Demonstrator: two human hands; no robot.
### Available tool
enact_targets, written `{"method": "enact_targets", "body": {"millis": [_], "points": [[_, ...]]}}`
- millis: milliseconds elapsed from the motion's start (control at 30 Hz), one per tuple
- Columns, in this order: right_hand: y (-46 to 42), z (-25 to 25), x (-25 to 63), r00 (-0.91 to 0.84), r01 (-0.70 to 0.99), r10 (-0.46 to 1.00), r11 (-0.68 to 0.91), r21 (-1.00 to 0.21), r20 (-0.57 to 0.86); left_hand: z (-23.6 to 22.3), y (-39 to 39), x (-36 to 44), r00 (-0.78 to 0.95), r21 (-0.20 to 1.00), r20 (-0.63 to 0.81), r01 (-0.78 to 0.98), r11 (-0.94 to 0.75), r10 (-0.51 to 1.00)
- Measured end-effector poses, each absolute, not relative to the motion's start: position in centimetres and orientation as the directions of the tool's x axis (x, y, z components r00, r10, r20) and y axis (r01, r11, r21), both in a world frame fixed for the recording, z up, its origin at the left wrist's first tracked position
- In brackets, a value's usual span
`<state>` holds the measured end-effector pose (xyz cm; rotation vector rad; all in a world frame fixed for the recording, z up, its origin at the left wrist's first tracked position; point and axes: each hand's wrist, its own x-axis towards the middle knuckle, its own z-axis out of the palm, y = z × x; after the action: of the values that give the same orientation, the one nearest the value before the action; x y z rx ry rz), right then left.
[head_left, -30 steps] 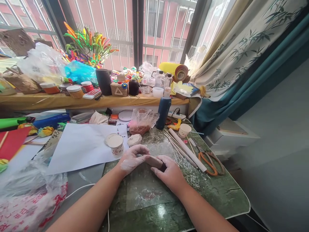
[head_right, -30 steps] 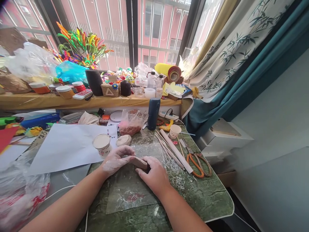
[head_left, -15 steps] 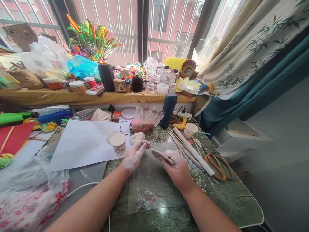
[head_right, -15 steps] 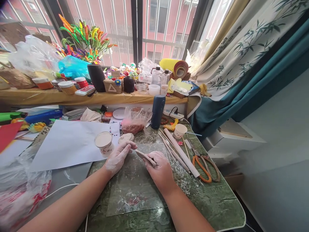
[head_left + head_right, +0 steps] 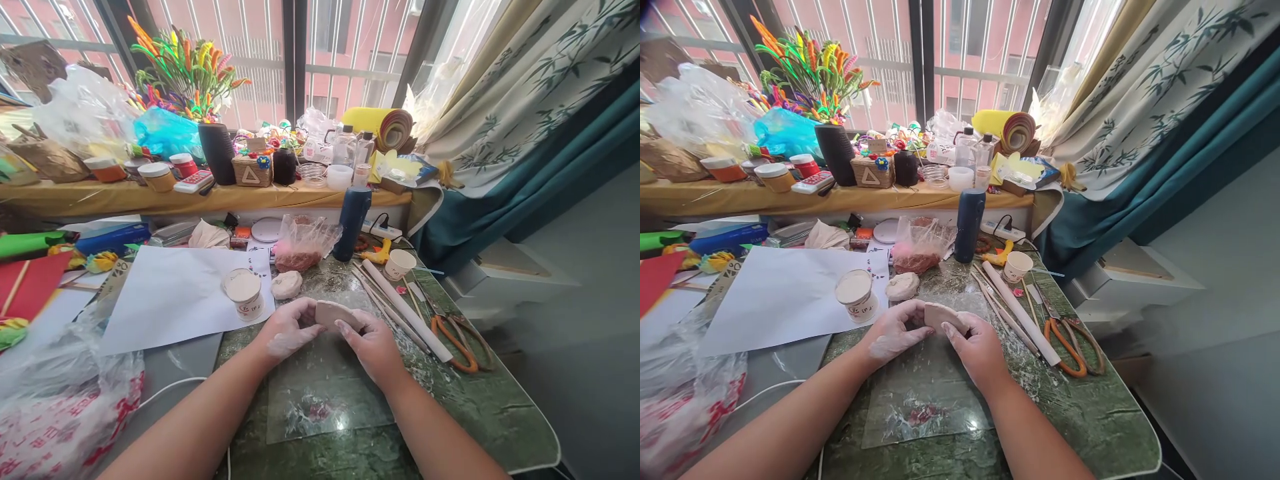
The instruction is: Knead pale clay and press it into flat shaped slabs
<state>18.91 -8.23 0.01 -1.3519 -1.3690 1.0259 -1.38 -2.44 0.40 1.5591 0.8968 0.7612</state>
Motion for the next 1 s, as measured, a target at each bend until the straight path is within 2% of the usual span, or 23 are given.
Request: {"method": "enact_targets", "body": {"millis": [233,400,467,533,667,767,833,900,1000], "points": [[-8.5,0.8,18.8,-0.009,0.256,0.999,0.05,-0.965,0.05,1.3,-2.5,-1.6,0.449,0.996,0.03,0.06,-0.064,0.893],[-8.5,0.4,18.3,0.043,-0.03,0.999,-0.017,-0.999,-0.018,1.7,-2.9,-1.6,0.527,0.993,0.032,0.078,-0.086,0.849],[-8.6,0.5,17.8,-0.005,-0.046,1.0,0.029,-0.998,0.029,1.5,-2.9,-1.6,0.529,0.993,-0.004,0.103,-0.06,0.849],[-8.8,0.6,17.5,-0.059,0.015,0.991,0.119,-0.993,0.118,1.3,-2.7,-1.6,0.492,0.993,-0.003,0.107,-0.057,0.87],[-9.2,0.7,17.5,0.019,0.141,0.976,0.21,-0.967,0.215,1.4,-2.6,-1.7,0.451,0.955,0.123,0.187,-0.229,0.884],[-9.3,0.6,18.0,0.043,0.154,0.977,0.202,-0.967,0.211,1.9,-2.7,-1.9,0.482,0.873,0.223,0.287,-0.394,0.847],[-9.2,0.3,18.2,0.02,0.148,0.985,0.167,-0.975,0.172,2.1,-2.9,-2.0,0.494,0.844,0.273,0.29,-0.452,0.826],[-9.0,0.1,18.3,0.02,0.062,0.993,0.112,-0.992,0.114,2.2,-3.1,-2.0,0.455,0.864,0.292,0.251,-0.436,0.841],[-8.6,-0.2,18.1,0.021,-0.111,0.997,0.072,-0.991,0.07,1.9,-3.1,-2.0,0.428,0.934,0.196,0.191,-0.301,0.882]]}}
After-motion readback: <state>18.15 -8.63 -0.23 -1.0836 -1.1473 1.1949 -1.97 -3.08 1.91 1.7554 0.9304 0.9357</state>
